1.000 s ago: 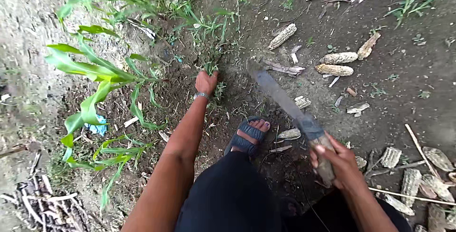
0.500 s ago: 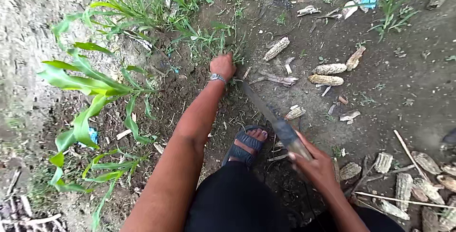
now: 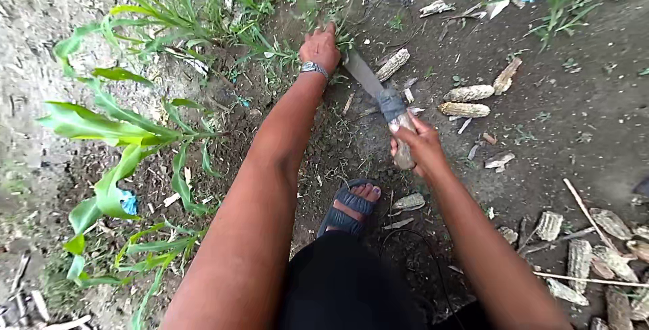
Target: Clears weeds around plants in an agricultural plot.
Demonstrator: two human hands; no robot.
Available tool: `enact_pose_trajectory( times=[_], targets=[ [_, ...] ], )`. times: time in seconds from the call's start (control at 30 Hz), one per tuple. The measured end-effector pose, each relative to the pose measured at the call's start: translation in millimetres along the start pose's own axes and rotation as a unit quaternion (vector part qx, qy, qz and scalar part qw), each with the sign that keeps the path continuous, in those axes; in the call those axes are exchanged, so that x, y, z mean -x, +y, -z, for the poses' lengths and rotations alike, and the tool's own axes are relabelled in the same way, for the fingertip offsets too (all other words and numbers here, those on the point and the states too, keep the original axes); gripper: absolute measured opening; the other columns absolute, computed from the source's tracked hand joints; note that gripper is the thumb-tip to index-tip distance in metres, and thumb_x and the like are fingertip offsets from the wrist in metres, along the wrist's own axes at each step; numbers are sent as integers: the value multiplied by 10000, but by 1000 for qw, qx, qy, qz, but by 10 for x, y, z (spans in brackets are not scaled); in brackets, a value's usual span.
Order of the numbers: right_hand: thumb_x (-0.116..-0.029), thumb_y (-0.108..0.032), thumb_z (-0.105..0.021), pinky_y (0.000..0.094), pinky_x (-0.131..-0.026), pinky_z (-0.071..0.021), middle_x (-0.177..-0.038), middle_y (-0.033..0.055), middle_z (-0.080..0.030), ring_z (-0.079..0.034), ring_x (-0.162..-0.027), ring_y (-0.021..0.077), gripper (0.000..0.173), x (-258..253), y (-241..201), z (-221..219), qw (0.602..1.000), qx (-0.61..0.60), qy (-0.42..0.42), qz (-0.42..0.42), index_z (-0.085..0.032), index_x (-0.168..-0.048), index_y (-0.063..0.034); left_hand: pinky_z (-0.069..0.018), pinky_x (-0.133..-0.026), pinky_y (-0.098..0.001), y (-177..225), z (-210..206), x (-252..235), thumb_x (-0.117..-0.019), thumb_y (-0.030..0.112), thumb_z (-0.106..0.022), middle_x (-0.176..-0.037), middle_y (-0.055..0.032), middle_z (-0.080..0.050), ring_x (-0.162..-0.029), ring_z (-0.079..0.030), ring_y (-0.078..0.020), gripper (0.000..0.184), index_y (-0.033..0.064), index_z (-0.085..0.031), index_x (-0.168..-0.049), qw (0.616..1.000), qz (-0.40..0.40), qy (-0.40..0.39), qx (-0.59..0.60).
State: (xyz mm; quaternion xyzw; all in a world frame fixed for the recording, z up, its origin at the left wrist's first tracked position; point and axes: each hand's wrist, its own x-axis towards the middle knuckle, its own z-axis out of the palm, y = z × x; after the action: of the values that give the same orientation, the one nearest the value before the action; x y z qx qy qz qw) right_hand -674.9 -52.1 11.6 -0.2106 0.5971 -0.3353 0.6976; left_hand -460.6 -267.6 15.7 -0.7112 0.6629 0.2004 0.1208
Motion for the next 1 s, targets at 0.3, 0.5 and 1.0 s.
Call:
enact_pose_trajectory(
  times=[0.3, 0.5, 1.0],
  targets=[
    [-897, -213, -659, 315, -464, -567, -707, 60, -662, -632, -518, 163, 686, 1270, 508, 557, 995, -81, 50, -21, -425, -1487, 48, -487, -960, -709, -29, 0, -236, -973, 242, -580, -1309, -297, -646, -1257, -613, -481, 411, -31, -627, -1276, 993, 108, -47, -8],
    [-1006, -152, -632, 331, -539, -579, -781, 99, -651, -622, -568, 171, 533, 304, 59, -9, 998, -54, 28, -26, -467, -1505, -64, -475, -981, -714, -90, -12, -237, -981, 260, -564, -1315, -305, -636, -1273, -602, -479, 415, -49, -636, -1248, 992, 111, -48, 30],
    [-849, -240, -732, 322, -456, -555, -702, 65, -660, -626, -512, 164, 765, 1267, 590, 597, 985, -154, 69, 18, -411, -1487, 32, -456, -1013, -666, -450, -282, -153, -1032, 357, -521, -1208, -272, -689, -1211, -635, -441, 432, -5, -682, -1202, 968, 122, 36, 217]
  ],
)
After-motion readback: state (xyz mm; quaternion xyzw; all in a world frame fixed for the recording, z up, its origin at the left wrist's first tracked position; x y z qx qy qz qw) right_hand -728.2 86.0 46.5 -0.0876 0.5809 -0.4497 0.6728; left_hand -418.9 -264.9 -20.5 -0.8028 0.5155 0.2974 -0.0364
